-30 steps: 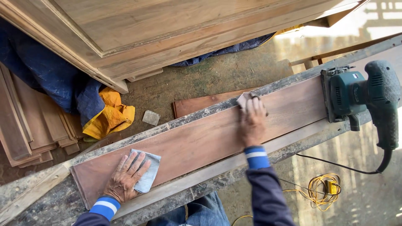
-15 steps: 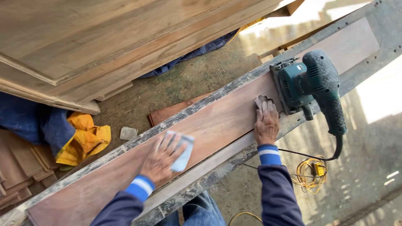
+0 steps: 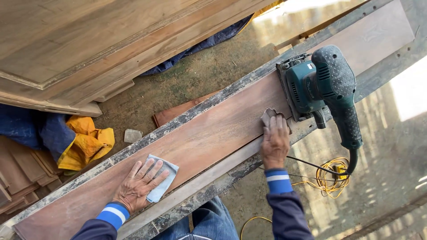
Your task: Sanding a piece of wood using both manual sandpaper and an orbital power sander.
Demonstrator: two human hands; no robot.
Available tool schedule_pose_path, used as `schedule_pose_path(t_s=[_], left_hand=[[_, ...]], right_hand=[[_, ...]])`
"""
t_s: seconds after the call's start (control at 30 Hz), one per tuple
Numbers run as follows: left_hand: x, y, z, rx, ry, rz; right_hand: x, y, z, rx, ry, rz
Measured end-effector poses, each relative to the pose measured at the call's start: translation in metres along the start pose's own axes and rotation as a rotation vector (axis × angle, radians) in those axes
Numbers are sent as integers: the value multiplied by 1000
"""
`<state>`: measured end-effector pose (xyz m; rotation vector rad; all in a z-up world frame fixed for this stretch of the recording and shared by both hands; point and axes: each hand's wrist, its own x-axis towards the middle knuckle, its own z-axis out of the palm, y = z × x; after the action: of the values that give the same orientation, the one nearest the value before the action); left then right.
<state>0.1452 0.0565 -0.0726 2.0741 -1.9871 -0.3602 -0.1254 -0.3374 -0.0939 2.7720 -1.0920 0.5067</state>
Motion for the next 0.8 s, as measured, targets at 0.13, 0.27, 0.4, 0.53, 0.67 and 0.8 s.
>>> schedule_pose_path(t_s=[0.13,0.27,0.4,0.53,0.67,0.8], left_hand=[[3,-2,0,21,14,-24],[1,-1,-2,5,-1,-17],[2,1,1,-13,48,-22],[-1,1,-1,9,31,-31],[2,1,-3,1,30,-35],[1,-1,-4,42,-64,-49]], right_hand=[[-27,-114,-53,267,5,-108],[-58,-138,-57,491,-237,-319],[8,-35,13,280,-249,-6],[45,-57,6,192,-251,133],[15,-160,-32,476,-172,-302],[24,-125,9,301,-184,-538]])
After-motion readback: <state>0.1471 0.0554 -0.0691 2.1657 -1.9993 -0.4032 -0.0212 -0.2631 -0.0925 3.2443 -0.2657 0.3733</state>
